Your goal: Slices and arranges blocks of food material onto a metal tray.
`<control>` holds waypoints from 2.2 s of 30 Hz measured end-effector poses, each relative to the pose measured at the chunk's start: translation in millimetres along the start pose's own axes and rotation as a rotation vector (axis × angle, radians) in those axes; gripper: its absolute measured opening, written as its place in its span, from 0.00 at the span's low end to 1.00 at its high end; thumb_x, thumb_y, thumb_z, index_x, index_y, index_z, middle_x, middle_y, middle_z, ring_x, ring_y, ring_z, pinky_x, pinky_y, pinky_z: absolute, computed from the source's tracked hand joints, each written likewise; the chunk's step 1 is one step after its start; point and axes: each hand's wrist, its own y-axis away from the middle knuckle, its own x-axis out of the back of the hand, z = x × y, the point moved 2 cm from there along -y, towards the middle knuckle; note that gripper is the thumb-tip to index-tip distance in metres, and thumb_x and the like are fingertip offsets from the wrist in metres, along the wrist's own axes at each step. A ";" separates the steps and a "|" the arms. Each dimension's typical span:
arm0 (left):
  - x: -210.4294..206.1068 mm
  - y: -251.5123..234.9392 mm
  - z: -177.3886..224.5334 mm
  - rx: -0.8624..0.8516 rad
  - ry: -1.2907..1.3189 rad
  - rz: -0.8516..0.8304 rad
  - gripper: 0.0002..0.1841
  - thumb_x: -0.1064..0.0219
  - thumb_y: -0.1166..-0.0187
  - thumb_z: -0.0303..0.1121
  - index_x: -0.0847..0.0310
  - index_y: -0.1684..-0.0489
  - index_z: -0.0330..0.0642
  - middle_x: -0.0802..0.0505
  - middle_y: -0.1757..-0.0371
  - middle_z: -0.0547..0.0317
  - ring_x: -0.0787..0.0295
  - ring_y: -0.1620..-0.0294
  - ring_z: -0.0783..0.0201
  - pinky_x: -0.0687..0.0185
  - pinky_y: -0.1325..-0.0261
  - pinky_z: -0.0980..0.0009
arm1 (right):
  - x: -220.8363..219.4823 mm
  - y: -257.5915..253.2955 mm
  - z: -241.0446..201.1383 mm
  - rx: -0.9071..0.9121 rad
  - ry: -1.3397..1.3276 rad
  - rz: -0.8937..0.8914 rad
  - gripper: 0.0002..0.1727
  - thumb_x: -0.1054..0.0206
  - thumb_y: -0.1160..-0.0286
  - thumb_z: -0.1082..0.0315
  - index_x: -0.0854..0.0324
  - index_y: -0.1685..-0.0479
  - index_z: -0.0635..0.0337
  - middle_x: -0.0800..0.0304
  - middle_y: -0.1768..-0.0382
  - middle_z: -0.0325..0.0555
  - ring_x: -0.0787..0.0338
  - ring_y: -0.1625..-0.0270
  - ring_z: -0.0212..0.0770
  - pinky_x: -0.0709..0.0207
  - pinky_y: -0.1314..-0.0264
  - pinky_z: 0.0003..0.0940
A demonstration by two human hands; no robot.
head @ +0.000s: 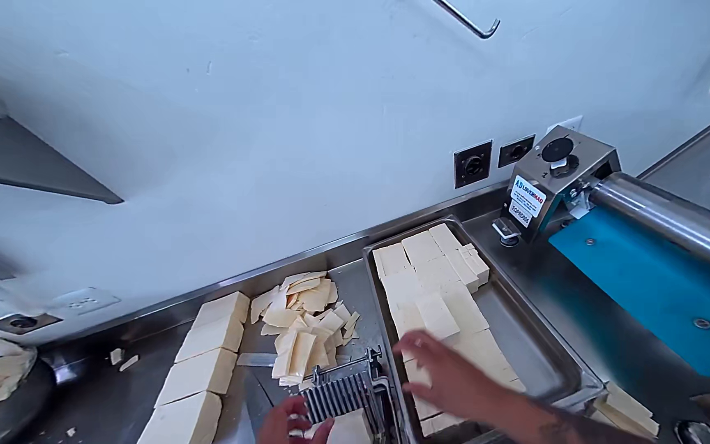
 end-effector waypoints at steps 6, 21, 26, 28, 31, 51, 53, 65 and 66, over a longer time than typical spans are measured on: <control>-85.5 -88.4 107.8 -0.063 -0.149 -0.479 0.59 0.18 0.33 0.43 0.62 0.05 0.41 0.36 0.12 0.40 0.09 0.44 0.55 0.12 0.41 0.59 | 72.6 -24.0 86.4 -0.297 0.119 -0.159 0.76 0.08 0.51 0.59 0.68 0.02 0.54 0.68 0.02 0.50 0.31 0.15 0.64 0.31 0.21 0.61; -184.1 -151.8 192.4 -0.178 0.015 -0.528 0.58 0.14 0.43 0.30 0.54 0.09 0.39 0.33 0.16 0.36 0.11 0.38 0.49 0.13 0.35 0.54 | 135.0 4.2 123.8 -0.302 0.092 0.001 0.61 0.14 0.49 0.78 0.50 0.07 0.57 0.41 0.12 0.58 0.21 0.23 0.60 0.22 0.26 0.57; -240.1 -166.9 191.6 -0.264 -0.072 -0.574 0.59 0.12 0.48 0.40 0.47 0.10 0.40 0.30 0.15 0.42 0.33 0.17 0.45 0.37 0.15 0.50 | 132.1 9.5 155.3 -0.543 0.213 -0.146 0.65 0.19 0.43 0.79 0.65 0.04 0.62 0.44 0.17 0.69 0.18 0.30 0.67 0.20 0.32 0.59; -248.8 -167.6 182.8 -0.257 -0.169 -0.578 0.59 0.12 0.49 0.45 0.45 0.10 0.43 0.28 0.16 0.46 0.37 0.15 0.44 0.42 0.15 0.46 | 119.3 6.7 161.3 -0.550 0.231 -0.193 0.62 0.22 0.41 0.81 0.66 0.05 0.65 0.44 0.17 0.71 0.19 0.29 0.69 0.21 0.30 0.59; -250.7 -165.7 176.5 -0.178 -0.317 -0.534 0.57 0.13 0.48 0.51 0.41 0.09 0.51 0.40 0.09 0.49 0.45 0.13 0.41 0.42 0.18 0.41 | 102.2 1.8 165.9 -0.528 0.243 -0.193 0.59 0.26 0.37 0.82 0.64 0.05 0.66 0.41 0.18 0.70 0.21 0.26 0.67 0.23 0.27 0.58; -25.0 4.1 35.5 0.072 -0.229 -0.098 0.23 0.32 0.18 0.39 0.20 0.28 0.36 0.16 0.28 0.37 0.17 0.29 0.38 0.25 0.27 0.39 | 9.0 -5.3 25.5 0.085 0.041 -0.123 0.18 0.44 0.14 0.70 0.15 0.33 0.61 0.13 0.34 0.56 0.10 0.37 0.51 0.18 0.31 0.46; -10.3 0.9 -0.6 0.219 -0.244 -0.131 0.23 0.33 0.18 0.37 0.22 0.26 0.36 0.18 0.27 0.35 0.17 0.30 0.38 0.24 0.27 0.42 | -28.5 -9.2 1.9 0.229 0.013 -0.190 0.17 0.43 0.15 0.72 0.15 0.34 0.62 0.13 0.35 0.57 0.12 0.33 0.53 0.20 0.28 0.47; -17.1 1.9 -61.7 0.033 -0.038 -0.133 0.17 0.25 0.33 0.23 0.13 0.44 0.35 0.16 0.35 0.35 0.11 0.46 0.46 0.13 0.43 0.51 | -100.9 -27.0 -41.7 0.078 0.035 -0.316 0.22 0.34 0.18 0.67 0.25 0.28 0.68 0.26 0.28 0.66 0.13 0.37 0.60 0.15 0.37 0.49; -15.3 2.3 -64.0 0.003 -0.023 -0.141 0.17 0.24 0.33 0.23 0.14 0.44 0.32 0.14 0.38 0.34 0.11 0.47 0.43 0.13 0.44 0.48 | -102.8 -27.0 -40.4 0.090 0.010 -0.291 0.22 0.34 0.19 0.68 0.24 0.29 0.67 0.25 0.29 0.66 0.12 0.38 0.60 0.15 0.38 0.50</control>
